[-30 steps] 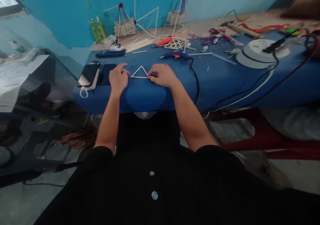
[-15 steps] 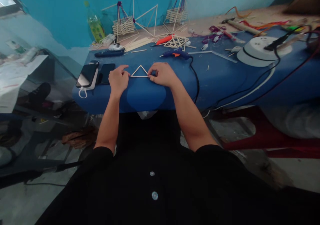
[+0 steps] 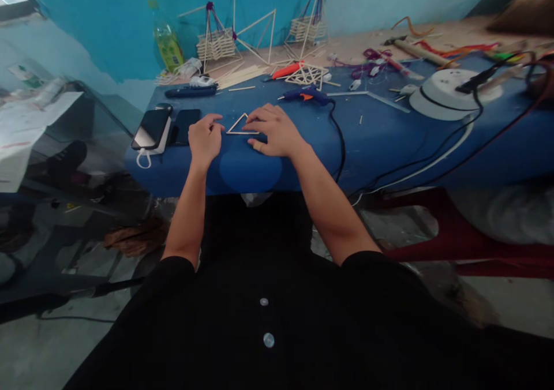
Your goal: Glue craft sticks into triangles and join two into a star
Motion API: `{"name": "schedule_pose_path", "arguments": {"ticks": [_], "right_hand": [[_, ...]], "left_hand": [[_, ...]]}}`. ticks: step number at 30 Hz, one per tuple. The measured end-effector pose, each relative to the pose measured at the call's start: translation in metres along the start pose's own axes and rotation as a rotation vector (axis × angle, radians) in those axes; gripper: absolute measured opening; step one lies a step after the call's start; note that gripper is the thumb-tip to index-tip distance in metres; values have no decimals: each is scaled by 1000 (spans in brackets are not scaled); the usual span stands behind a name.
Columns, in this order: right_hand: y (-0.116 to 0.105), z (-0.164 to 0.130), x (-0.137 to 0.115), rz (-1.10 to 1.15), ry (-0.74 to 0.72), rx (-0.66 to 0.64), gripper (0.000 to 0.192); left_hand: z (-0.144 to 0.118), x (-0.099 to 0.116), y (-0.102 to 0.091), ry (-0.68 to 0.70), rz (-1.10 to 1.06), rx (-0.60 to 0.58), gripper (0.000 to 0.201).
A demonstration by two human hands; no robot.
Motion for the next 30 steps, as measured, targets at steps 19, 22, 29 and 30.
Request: {"name": "schedule_pose_path", "arguments": {"ticks": [19, 22, 29, 30], "right_hand": [[30, 45, -19, -71, 257, 34, 31], [28, 45, -17, -93, 269, 23, 30], [20, 49, -19, -82, 306, -42, 27], [19, 51, -17, -74, 302, -50, 27]], "left_hand": [[20, -12, 5, 50, -166, -333, 59], [20, -12, 5, 61, -149, -328, 59], [20, -14, 8, 58, -166, -325, 61], [20, -14, 8, 55, -166, -321, 61]]}}
Point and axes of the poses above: each hand's wrist, its own z-axis towards the middle knuckle, its own y-axis out of the palm, x = y × z, the point moved 1 cm from there along z, towards the middle knuckle, and after that the axes turned 7 degrees about -x, right-handed, at the moved point
